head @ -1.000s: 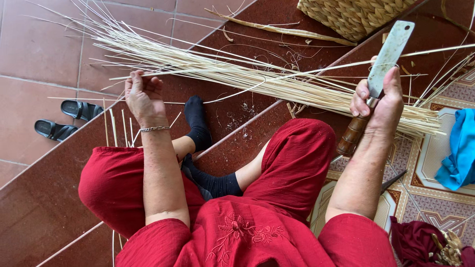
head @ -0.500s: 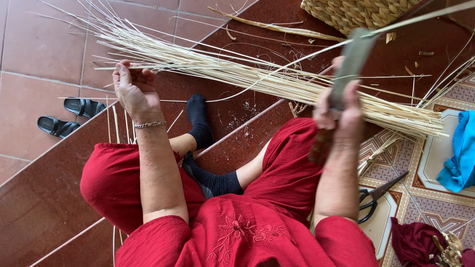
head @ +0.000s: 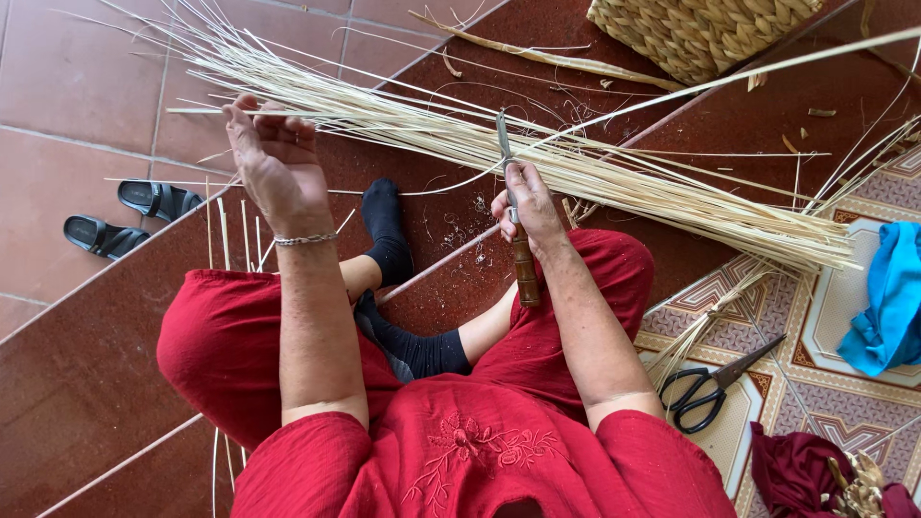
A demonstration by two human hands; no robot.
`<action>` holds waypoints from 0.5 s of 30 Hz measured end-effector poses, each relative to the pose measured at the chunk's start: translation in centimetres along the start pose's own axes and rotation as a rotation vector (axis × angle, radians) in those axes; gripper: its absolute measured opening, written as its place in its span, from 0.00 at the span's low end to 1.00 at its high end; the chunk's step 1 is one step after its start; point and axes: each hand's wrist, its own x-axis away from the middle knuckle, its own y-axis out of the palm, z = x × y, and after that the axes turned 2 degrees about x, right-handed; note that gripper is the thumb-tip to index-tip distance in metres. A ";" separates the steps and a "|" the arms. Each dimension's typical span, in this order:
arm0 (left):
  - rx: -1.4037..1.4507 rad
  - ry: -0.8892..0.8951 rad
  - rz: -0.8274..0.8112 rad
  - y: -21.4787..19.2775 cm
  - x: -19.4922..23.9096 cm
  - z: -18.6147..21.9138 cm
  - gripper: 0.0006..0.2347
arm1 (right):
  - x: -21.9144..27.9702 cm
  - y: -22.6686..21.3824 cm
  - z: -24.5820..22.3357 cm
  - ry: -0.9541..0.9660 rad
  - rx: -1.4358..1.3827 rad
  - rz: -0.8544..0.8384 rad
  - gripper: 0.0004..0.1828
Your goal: The person sits on the floor and uses a knife to split and smooth thin bamboo strips. They repeatedly pull strips through the blade to thin them and separate fibers, then set the processed strips aside.
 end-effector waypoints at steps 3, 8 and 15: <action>-0.109 -0.047 -0.116 2.5 3.3 -1.7 0.19 | -0.1 0.7 -0.2 -0.058 -0.031 -0.050 0.16; -1.214 0.112 -0.709 4.8 8.7 -8.9 0.23 | -0.3 3.0 -0.5 -0.098 0.038 -0.080 0.17; -1.129 0.027 -0.520 1.9 6.7 -14.2 0.09 | 0.3 1.6 -1.1 -0.104 -0.036 -0.107 0.17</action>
